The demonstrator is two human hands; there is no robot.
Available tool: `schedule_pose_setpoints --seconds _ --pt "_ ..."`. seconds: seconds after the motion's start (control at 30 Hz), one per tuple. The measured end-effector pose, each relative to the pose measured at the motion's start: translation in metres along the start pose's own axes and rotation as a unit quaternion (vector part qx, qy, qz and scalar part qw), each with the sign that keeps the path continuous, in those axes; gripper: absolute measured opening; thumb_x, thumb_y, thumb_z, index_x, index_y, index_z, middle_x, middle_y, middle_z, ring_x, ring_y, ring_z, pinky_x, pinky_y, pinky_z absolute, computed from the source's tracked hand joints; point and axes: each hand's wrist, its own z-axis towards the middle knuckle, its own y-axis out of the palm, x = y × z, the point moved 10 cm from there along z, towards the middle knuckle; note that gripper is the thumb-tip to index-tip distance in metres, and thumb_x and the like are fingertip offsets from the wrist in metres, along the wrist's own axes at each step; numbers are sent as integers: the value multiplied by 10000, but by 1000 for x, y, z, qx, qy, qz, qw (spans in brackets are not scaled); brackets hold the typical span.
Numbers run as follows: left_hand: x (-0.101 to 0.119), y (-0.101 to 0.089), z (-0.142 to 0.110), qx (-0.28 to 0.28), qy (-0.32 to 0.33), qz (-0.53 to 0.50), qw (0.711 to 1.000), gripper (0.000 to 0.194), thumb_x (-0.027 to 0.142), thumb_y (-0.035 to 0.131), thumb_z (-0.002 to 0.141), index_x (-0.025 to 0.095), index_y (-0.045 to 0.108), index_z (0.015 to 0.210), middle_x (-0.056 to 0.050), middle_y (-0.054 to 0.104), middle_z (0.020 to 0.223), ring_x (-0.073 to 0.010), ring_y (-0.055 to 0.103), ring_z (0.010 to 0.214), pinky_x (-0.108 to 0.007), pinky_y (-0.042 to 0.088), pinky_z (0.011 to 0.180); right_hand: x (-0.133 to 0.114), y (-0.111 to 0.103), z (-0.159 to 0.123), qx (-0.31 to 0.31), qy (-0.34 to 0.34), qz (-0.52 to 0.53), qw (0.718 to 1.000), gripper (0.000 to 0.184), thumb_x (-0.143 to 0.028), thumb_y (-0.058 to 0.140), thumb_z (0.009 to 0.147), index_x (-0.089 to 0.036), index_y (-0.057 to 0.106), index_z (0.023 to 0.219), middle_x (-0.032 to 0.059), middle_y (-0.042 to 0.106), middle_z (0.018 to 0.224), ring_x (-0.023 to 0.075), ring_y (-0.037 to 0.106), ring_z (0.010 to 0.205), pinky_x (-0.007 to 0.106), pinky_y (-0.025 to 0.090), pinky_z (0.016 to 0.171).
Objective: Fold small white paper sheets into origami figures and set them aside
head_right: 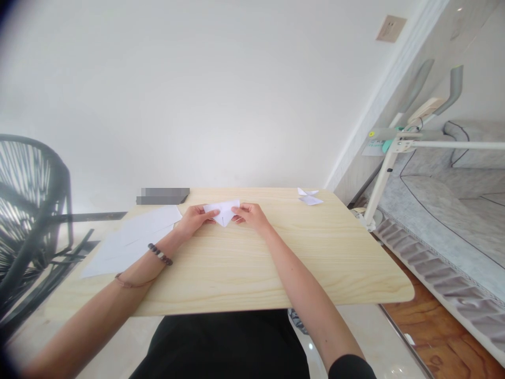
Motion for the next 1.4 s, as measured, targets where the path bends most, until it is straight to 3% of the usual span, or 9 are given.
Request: schedule_pose_setpoints --seconds 0.27,0.47,0.8,1.4 --pt "-2 -3 1 12 -2 24 1000 382 437 637 574 120 626 786 -64 639 810 -190 565 771 -303 447 675 -1 0 -1 1 2 -14 1000 329 -427 593 623 -131 612 767 44 613 686 129 579 625 226 483 533" --pt "0 -2 0 16 3 30 999 406 429 630 586 118 605 845 -72 630 839 -190 558 793 -301 451 669 -7 -3 -1 22 -32 -63 997 317 -435 587 621 -147 597 753 -22 530 536 56 465 425 187 405 427" --pt "-7 -3 1 13 -20 7 1000 395 417 641 583 116 631 839 -84 634 898 -208 561 844 -319 454 744 -7 -5 -2 25 -29 -61 997 326 -455 579 615 -134 572 671 -16 518 501 70 468 444 201 409 465" --pt "-8 -8 2 34 -28 3 999 413 451 629 579 131 636 839 -64 643 860 -184 585 779 -304 473 714 -5 -9 -1 46 -28 -6 999 328 -463 582 609 -139 555 656 -24 495 515 65 457 447 209 445 469"
